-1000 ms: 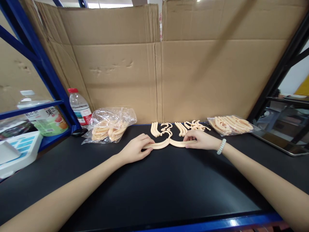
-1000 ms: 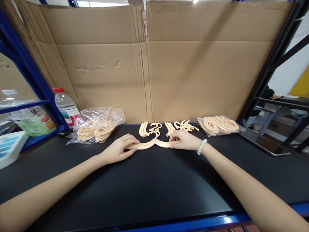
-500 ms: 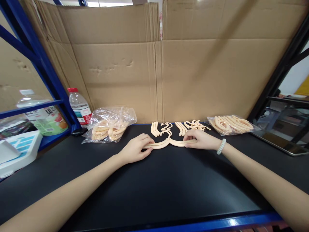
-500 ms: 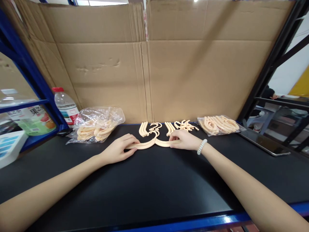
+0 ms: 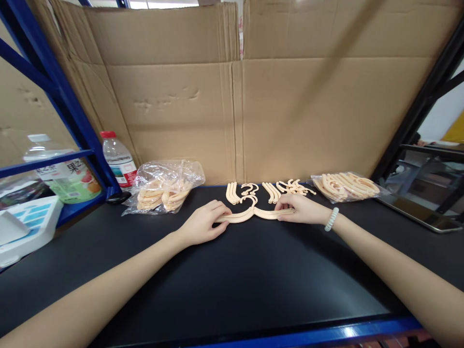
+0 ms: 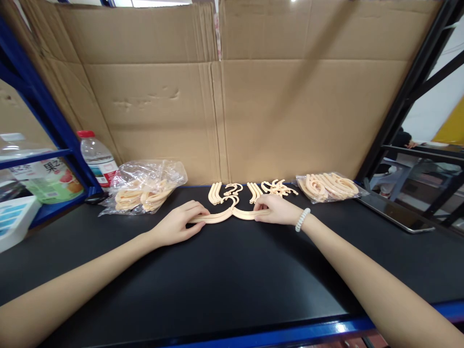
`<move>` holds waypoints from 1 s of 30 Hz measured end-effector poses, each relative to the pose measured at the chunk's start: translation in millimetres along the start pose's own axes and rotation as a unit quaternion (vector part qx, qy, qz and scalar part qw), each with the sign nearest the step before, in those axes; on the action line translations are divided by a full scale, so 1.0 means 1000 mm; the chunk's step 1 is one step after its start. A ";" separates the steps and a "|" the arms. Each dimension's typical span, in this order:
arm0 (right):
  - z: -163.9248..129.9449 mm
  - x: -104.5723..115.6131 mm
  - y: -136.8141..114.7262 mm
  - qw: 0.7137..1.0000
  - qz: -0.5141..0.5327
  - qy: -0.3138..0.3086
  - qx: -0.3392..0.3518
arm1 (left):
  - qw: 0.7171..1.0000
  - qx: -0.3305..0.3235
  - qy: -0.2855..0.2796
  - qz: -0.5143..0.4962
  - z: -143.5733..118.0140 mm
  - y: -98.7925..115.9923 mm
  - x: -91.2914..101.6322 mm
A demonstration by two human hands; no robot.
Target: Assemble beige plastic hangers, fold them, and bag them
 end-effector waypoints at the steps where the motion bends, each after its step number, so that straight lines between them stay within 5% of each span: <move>1: 0.000 0.000 0.000 1.000 0.001 0.000 0.000 | 1.000 0.000 0.000 0.000 0.000 0.000 0.000; 23: 0.000 0.003 -0.001 1.000 -0.020 -0.011 -0.001 | 1.000 0.015 0.002 -0.017 0.000 -0.001 -0.002; 30: -0.007 0.020 0.015 1.000 -0.007 0.004 -0.020 | 0.965 0.154 0.063 -0.205 0.006 -0.026 -0.003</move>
Point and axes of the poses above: each hand's wrist, its own z-axis towards the middle knuckle, its own x-axis out of the back of the hand, y = z × x, the point moved 3 cm from there along z, towards the middle knuckle, and after that the axes turned 10 degrees about x, right-handed, at the moved point
